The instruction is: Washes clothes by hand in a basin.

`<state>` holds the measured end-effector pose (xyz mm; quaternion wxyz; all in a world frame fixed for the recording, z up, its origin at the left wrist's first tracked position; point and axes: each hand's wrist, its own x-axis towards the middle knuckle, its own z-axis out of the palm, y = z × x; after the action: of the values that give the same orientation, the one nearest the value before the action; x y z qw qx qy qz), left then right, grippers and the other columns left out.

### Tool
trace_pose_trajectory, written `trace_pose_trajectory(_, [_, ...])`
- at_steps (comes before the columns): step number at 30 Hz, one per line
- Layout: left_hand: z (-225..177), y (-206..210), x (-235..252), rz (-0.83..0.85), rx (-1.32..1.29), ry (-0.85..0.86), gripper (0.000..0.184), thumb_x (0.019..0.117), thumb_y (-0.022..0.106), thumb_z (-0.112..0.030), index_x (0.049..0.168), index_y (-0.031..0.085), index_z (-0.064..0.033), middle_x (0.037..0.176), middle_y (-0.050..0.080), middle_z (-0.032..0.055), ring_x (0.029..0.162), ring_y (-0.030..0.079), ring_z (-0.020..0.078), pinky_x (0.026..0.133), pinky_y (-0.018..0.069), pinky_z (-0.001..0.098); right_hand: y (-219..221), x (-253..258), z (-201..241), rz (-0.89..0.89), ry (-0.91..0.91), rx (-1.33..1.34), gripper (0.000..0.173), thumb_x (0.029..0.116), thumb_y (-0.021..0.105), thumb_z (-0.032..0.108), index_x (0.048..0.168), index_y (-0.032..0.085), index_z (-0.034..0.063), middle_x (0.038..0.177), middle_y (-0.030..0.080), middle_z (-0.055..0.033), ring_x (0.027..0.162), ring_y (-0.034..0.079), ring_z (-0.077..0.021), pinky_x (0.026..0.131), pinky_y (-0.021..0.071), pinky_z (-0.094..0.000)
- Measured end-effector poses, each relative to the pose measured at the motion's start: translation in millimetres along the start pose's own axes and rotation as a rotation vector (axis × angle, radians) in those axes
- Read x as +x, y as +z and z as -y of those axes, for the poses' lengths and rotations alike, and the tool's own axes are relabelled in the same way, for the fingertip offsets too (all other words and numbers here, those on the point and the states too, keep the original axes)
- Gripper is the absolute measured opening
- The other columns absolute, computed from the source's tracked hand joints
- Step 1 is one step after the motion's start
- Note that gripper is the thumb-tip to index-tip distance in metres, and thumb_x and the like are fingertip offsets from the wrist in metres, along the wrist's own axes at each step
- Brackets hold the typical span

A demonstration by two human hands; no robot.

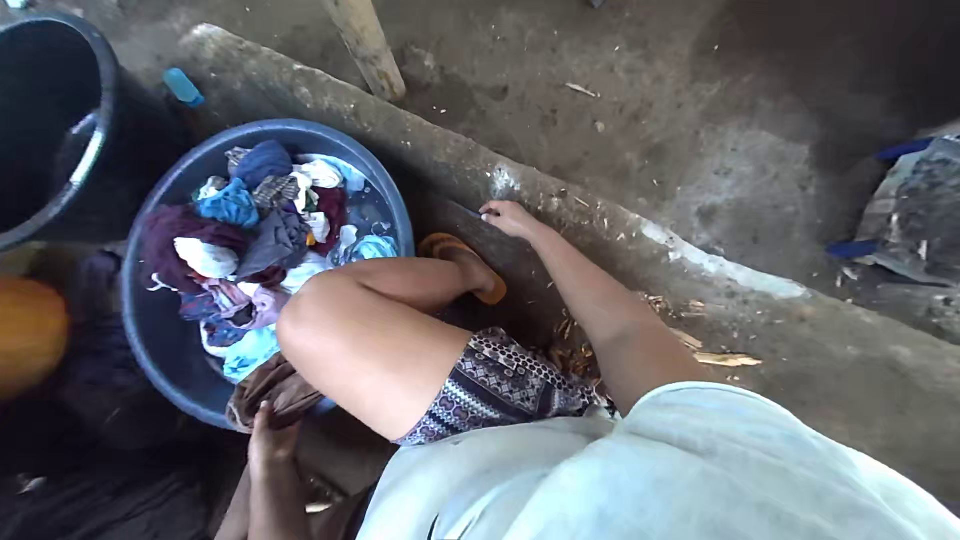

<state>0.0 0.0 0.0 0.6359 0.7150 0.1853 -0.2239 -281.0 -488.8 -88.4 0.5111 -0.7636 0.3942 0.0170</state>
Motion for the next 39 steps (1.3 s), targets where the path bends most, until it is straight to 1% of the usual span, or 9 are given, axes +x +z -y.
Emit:
trace_pose_trajectory(3, [2,2,4,-0.017,-0.018,0.003,0.035,0.1094,0.041,-0.031,0.137,0.045,-0.0096,0.118,0.061,0.0077,0.102,0.065,0.0168,0.086,0.0583,0.0394,5,-5,-6,0.027,0.099,0.249,0.039,0.1116,0.045,0.024,0.141,0.057,0.001,0.134,0.063,-0.0224,0.123,0.062,-0.0333,0.107,0.0468,-0.049])
trace_pose_trajectory(9, [6,1,5,-0.013,-0.021,0.011,0.037,0.1106,0.039,-0.032,0.14,0.043,-0.0093,0.122,0.06,0.0081,0.106,0.064,0.0164,0.09,0.0568,0.0385,0,-14,-13,0.223,0.169,0.994,0.078,0.1054,0.006,0.065,0.159,0.034,0.0151,0.143,0.057,-0.0184,0.125,0.061,-0.0343,0.099,0.0516,-0.0532])
trace_pose_trajectory(22, [8,-5,7,0.045,-0.053,0.05,0.038,0.1117,0.036,-0.029,0.143,0.041,-0.0084,0.123,0.061,0.0073,0.108,0.064,0.015,0.092,0.0568,0.0383,-2,-31,-7,0.356,-0.005,1.277,0.106,0.0826,-0.019,0.084,0.164,0.019,0.0283,0.161,0.04,-0.019,0.142,0.044,-0.0461,0.1,0.0464,-0.0692])
trace_pose_trajectory(25, [5,-3,5,0.03,-0.059,0.048,0.037,0.1113,0.038,-0.028,0.142,0.041,-0.0074,0.123,0.061,0.0076,0.107,0.064,0.0147,0.091,0.0574,0.0372,0,-29,-4,0.381,-0.047,1.278,0.105,0.0828,-0.016,0.086,0.164,0.02,0.0298,0.159,0.044,-0.0182,0.141,0.047,-0.0455,0.099,0.0489,-0.0663])
trace_pose_trajectory(27, [3,-2,4,0.014,-0.058,0.041,0.037,0.1111,0.04,-0.026,0.143,0.041,-0.0062,0.123,0.061,0.0087,0.106,0.064,0.0151,0.09,0.0569,0.0372,-3,-28,8,0.305,0.0,1.148,0.095,0.0929,-0.01,0.077,0.161,0.026,0.022,0.15,0.052,-0.018,0.133,0.056,-0.0402,0.099,0.0521,-0.0586])
trace_pose_trajectory(29, [-1,0,4,-0.008,-0.069,0.031,0.037,0.1103,0.043,-0.024,0.141,0.043,-0.0046,0.12,0.062,0.011,0.102,0.065,0.0169,0.086,0.0576,0.038,-14,-18,36,0.142,0.07,0.889,0.07,0.1089,0.012,0.057,0.151,0.04,0.0088,0.135,0.062,-0.0154,0.116,0.066,-0.0282,0.094,0.0559,-0.0443])
trace_pose_trajectory(31, [-4,-2,8,-0.019,-0.108,0.016,0.038,0.109,0.046,-0.021,0.143,0.043,-0.0027,0.121,0.063,0.0149,0.102,0.066,0.0209,0.086,0.058,0.0415,-41,-11,88,0.037,0.057,0.658,0.047,0.1124,0.033,0.037,0.143,0.047,0.0043,0.126,0.063,-0.0115,0.106,0.066,-0.0193,0.09,0.0555,-0.0365])
trace_pose_trajectory(36, [-8,6,23,-0.147,-0.104,0.008,0.056,0.099,0.059,-0.006,0.15,0.035,-0.0023,0.124,0.06,0.0228,0.102,0.065,0.0293,0.083,0.0581,0.0483,-107,-16,280,0.009,-0.301,0.283,0.032,0.111,0.038,0.029,0.132,0.053,0.0097,0.108,0.067,0.0003,0.092,0.068,-0.0093,0.083,0.0581,-0.0292])
trace_pose_trajectory(39, [-16,18,28,-0.111,0.299,0.101,0.086,0.0879,0.073,-0.002,0.156,0.021,0.0034,0.139,0.053,0.0311,0.122,0.06,0.0382,0.1,0.0529,0.0521,-69,-18,380,0.106,-0.508,-0.099,0.032,0.1107,0.042,0.027,0.131,0.056,0.0074,0.109,0.068,-0.0044,0.094,0.068,-0.0101,0.085,0.0575,-0.0305])
